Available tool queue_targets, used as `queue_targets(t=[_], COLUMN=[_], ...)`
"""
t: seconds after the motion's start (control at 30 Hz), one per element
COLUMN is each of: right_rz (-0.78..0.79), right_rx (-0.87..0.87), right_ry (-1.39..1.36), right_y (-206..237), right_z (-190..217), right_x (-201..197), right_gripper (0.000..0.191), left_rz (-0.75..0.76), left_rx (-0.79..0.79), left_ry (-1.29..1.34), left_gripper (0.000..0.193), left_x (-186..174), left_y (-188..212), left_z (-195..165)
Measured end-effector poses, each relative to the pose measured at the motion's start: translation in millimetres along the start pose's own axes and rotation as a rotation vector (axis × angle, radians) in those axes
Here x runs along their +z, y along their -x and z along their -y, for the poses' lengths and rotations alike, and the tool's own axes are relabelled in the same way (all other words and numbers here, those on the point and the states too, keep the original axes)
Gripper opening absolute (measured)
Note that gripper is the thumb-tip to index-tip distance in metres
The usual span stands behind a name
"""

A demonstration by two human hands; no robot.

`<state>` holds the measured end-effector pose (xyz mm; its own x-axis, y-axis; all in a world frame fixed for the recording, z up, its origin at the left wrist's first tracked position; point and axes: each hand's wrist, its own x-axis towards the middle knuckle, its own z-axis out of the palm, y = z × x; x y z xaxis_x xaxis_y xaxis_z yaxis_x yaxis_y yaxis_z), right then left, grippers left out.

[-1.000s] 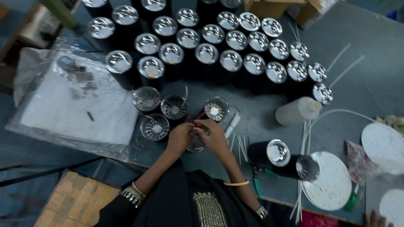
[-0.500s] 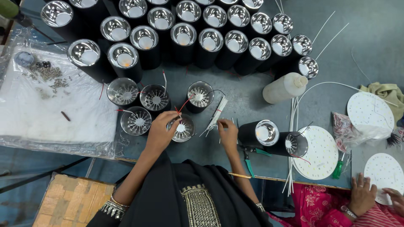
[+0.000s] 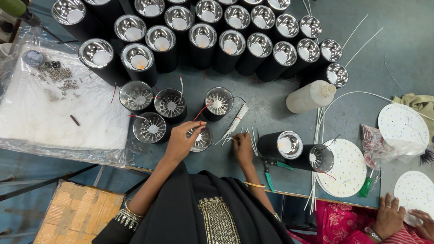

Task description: The person inserts white plastic sticks into the central hub of circular LED light modules placed inside black cylindrical housings. They repeatedly pick up sticks, align them with the hub, and press them into place, occasionally adjusting the module or repositioning items on the table.

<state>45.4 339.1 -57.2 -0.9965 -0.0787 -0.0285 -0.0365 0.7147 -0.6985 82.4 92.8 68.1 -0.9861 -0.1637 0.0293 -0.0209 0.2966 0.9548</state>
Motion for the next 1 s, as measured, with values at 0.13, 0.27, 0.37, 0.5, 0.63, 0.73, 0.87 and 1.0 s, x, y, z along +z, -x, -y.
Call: queue_targets(t=[0.13,0.27,0.37,0.5,0.63,0.73,0.87,1.0], right_rz=[0.005,0.056,0.207,0.384,0.417,0.411,0.392,0.363], right_rx=[-0.092,0.057,0.37,0.426,0.299,0.139,0.024,-0.058], right_ry=[0.071,-0.18,-0.71,-1.291,-1.194,-0.99,-0.942,-0.799], right_y=[-7.2,-14.2,-15.7,-14.7,-18.7,-25.0,-30.2,-31.6], right_z=[-27.4,-48.4,-50.7,-13.9,46.5,83.8,104.8,108.4], right_x=[-1.9,-4.9,-9.2,-31.5,-40.7,-31.0,-18.0,-11.8], right_gripper=[0.011,0.013,0.02,0.025,0.018,0.021,0.018,0.012], left_rz=[0.006,0.021,0.056,0.095,0.099,0.098,0.087,0.069], left_rx=[0.035,0.052,0.048,0.021,0.028,-0.02,-0.09,-0.002], left_ry=[0.001,0.026,0.059,0.056,0.052,0.127,0.257,0.174], left_gripper=[0.022,0.022,0.024,0.025,0.028,0.034,0.037,0.034], left_x=[-0.8,-0.4,1.4,4.0,7.5,10.0,13.1,14.2], left_y=[0.5,0.6,0.7,0.2,-2.4,-4.3,-6.1,-5.7], left_z=[1.9,8.6,14.7,22.6,32.1,39.6,48.3,54.3])
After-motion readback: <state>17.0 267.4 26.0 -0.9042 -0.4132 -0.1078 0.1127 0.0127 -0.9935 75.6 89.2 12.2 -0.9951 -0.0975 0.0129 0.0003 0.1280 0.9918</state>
